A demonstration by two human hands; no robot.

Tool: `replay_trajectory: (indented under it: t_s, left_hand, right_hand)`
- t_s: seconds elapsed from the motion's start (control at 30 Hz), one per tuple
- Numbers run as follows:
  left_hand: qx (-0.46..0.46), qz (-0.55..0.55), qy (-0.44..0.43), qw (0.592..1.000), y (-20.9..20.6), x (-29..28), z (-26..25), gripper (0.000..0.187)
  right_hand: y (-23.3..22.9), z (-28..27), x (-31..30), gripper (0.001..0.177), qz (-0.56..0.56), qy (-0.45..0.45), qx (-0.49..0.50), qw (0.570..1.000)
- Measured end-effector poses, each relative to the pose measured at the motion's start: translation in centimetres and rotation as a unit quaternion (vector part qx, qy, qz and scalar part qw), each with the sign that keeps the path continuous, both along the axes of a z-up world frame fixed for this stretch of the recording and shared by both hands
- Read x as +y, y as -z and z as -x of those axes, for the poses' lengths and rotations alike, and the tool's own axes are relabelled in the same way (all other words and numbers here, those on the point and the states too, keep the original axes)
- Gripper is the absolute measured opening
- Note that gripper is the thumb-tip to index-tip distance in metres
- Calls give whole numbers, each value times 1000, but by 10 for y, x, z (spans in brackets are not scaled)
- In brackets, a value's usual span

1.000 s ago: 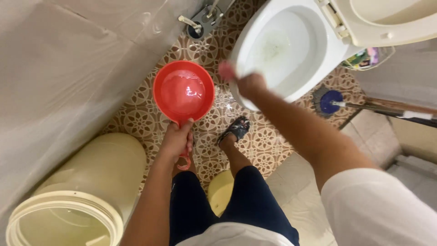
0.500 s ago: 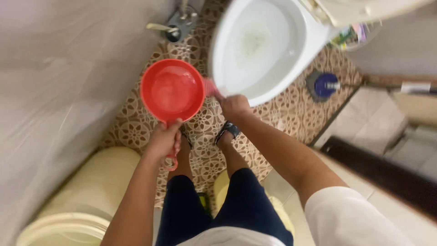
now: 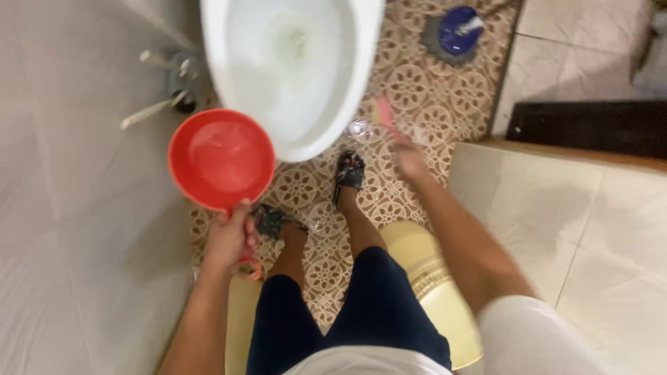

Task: Clean a toilet bowl and lid using a brush and soapy water.

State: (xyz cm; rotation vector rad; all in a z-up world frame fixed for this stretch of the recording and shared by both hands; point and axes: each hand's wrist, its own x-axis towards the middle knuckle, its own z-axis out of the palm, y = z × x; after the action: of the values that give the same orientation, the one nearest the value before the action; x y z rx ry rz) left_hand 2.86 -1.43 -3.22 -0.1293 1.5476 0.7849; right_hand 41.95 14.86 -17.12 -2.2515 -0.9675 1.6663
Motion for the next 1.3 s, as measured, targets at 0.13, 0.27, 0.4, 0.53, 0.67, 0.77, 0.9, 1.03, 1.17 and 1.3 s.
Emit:
replay_trajectory:
  t_s: [0.13, 0.27, 0.4, 0.53, 0.67, 0.77, 0.9, 1.03, 1.17, 1.3]
  left_hand:
    - [23, -14, 51, 998, -20, 35, -10, 37]
    - [18, -65, 51, 996, -15, 59, -27, 26]
    - [8, -83, 17, 996, -18, 60, -21, 26]
    - [71, -25, 12, 997, -29, 58, -17, 26]
    - [44, -41, -48, 997, -19, 39, -9, 33]
    - [55, -43, -82, 994, -15, 17, -6, 36]
    - [62, -40, -96, 993, -23, 8, -8, 28]
    - [78, 14, -83, 993, -20, 1, -9, 41]
    - [56, 35, -78, 995, -17, -10, -3, 44]
    - [60, 26, -60, 996, -29, -11, 0, 33]
  right_hand:
    - [69, 94, -65, 52, 59, 228, 187, 954]
    - [61, 122, -143, 61, -92, 160, 254, 949]
    - [-95, 138, -76, 70, -74, -281, 7, 957]
    - [-65, 115, -7, 76, -13, -521, -63, 851]
    - [-148, 107, 39, 92, 139, -631, -165, 745]
    - [-150, 126, 38, 98, 104, -685, -200, 693]
    - [-75, 206, 36, 68, 135, -665, -155, 718]
    - [-27, 267, 86, 50, 130, -569, -60, 810]
    - [-2, 254, 54, 47, 129, -664, -224, 702]
    - [46, 150, 50, 45, 100, -724, -388, 561]
